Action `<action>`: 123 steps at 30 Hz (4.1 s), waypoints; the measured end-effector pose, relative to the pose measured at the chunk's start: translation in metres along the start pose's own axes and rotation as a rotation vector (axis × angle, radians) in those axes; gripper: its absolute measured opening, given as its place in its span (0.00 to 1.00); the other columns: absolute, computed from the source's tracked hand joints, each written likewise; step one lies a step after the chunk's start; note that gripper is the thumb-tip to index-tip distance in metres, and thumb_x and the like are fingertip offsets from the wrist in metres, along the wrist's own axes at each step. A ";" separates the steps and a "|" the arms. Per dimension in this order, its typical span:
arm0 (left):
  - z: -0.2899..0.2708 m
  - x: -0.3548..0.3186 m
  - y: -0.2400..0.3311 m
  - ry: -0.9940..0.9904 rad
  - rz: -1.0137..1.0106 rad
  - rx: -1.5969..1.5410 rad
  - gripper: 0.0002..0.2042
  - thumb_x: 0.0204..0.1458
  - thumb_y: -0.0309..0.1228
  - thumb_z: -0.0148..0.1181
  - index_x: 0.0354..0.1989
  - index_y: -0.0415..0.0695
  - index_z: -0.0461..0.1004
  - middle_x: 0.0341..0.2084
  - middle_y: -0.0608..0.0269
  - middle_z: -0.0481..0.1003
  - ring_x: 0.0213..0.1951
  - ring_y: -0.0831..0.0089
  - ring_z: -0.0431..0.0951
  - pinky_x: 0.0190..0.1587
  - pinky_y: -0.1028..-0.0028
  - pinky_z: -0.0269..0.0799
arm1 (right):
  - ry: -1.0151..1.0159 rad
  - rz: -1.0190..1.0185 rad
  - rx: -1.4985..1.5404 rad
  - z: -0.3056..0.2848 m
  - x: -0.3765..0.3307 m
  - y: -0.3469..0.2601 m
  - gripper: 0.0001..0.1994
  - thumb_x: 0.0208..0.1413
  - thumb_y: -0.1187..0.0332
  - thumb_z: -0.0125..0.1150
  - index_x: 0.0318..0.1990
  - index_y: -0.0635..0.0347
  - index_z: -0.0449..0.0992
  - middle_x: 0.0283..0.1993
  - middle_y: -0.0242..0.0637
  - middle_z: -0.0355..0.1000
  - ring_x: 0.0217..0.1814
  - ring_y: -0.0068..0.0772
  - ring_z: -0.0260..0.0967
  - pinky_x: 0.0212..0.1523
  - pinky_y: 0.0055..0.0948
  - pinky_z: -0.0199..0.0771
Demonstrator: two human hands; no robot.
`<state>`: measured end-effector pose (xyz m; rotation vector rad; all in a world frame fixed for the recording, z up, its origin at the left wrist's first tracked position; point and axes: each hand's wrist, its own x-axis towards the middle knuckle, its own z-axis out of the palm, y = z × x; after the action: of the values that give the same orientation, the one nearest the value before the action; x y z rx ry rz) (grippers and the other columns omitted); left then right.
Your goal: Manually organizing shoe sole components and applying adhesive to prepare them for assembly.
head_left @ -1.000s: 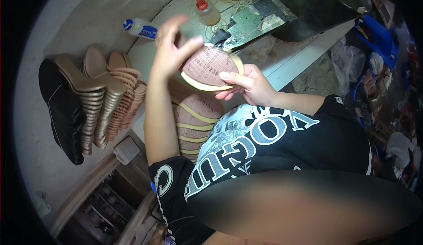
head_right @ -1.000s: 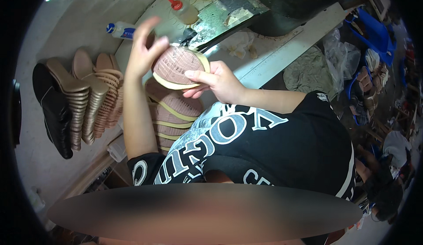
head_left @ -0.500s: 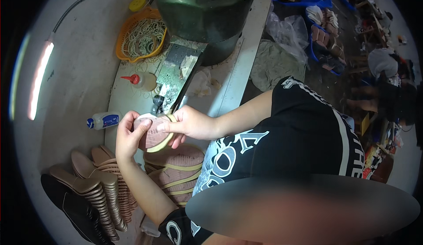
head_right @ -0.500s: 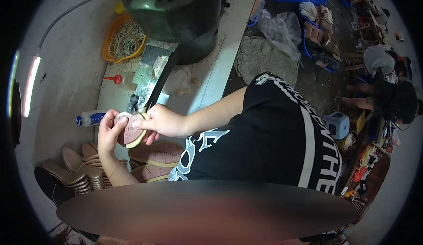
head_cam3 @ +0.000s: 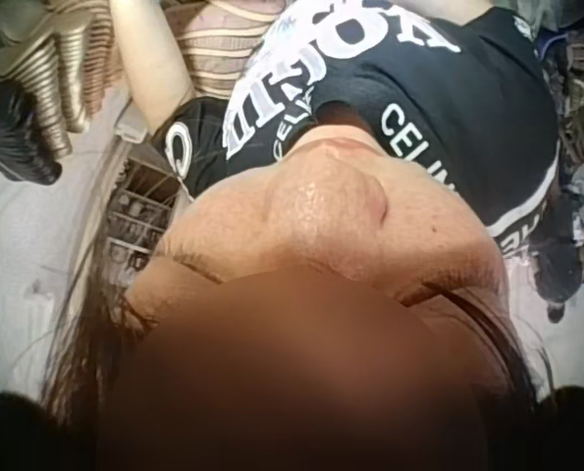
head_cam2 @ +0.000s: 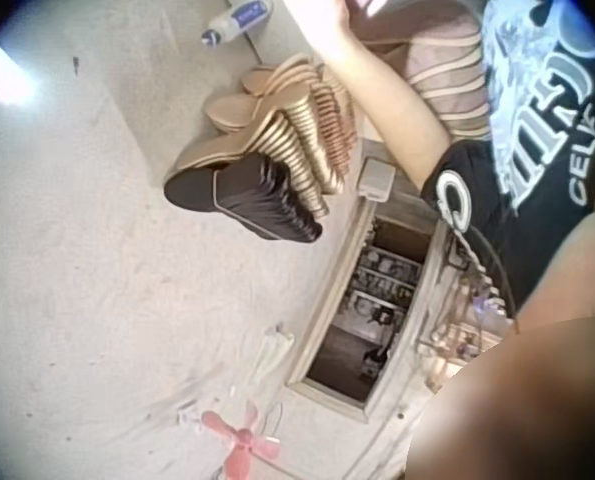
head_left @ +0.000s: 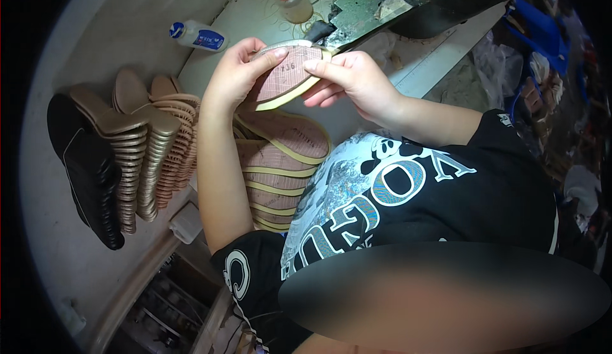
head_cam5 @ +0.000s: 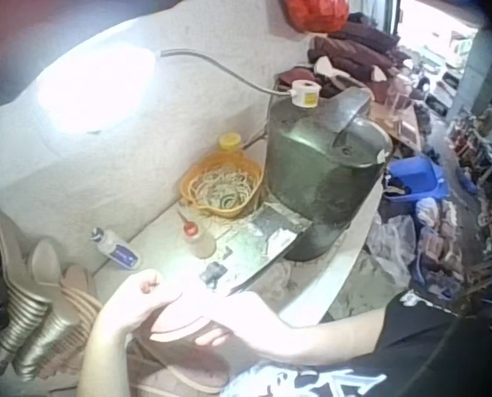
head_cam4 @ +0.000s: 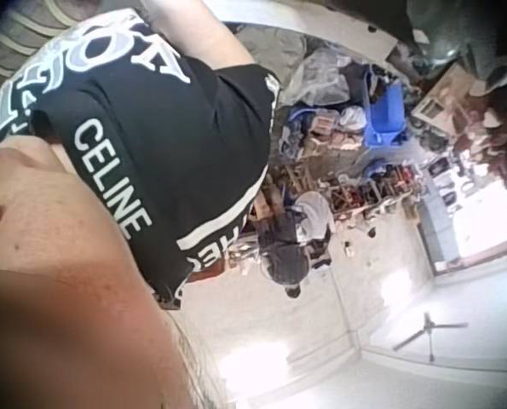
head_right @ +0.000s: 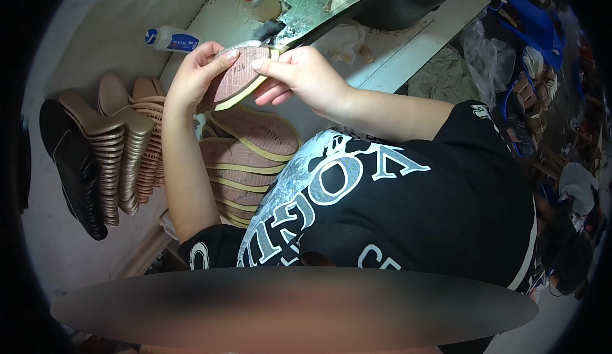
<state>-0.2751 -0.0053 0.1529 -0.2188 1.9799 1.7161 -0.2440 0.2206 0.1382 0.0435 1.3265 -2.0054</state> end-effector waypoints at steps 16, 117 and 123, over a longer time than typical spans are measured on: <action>0.039 -0.038 0.003 0.135 -0.175 0.266 0.24 0.58 0.50 0.59 0.27 0.37 0.76 0.21 0.66 0.75 0.20 0.81 0.72 0.21 0.80 0.68 | -0.040 -0.078 -0.077 -0.020 -0.002 0.000 0.15 0.57 0.57 0.64 0.40 0.63 0.81 0.37 0.36 0.80 0.37 0.24 0.78 0.40 0.25 0.76; 0.052 -0.022 0.025 0.016 -0.228 0.265 0.22 0.57 0.48 0.60 0.24 0.39 0.75 0.11 0.61 0.72 0.09 0.76 0.67 0.13 0.77 0.62 | -0.086 0.005 -0.200 -0.042 0.003 -0.017 0.14 0.57 0.58 0.65 0.38 0.61 0.82 0.33 0.30 0.78 0.28 0.15 0.71 0.34 0.15 0.74; 0.058 -0.020 0.016 0.103 -0.214 0.134 0.24 0.56 0.50 0.62 0.18 0.41 0.71 0.06 0.62 0.69 0.06 0.78 0.65 0.10 0.80 0.58 | -0.323 0.101 -0.285 -0.075 -0.036 -0.017 0.15 0.56 0.64 0.66 0.43 0.69 0.79 0.38 0.33 0.78 0.36 0.16 0.73 0.39 0.19 0.73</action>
<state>-0.2494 0.0496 0.1724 -0.4624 2.0540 1.4581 -0.2527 0.3042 0.1306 -0.3256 1.3532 -1.6408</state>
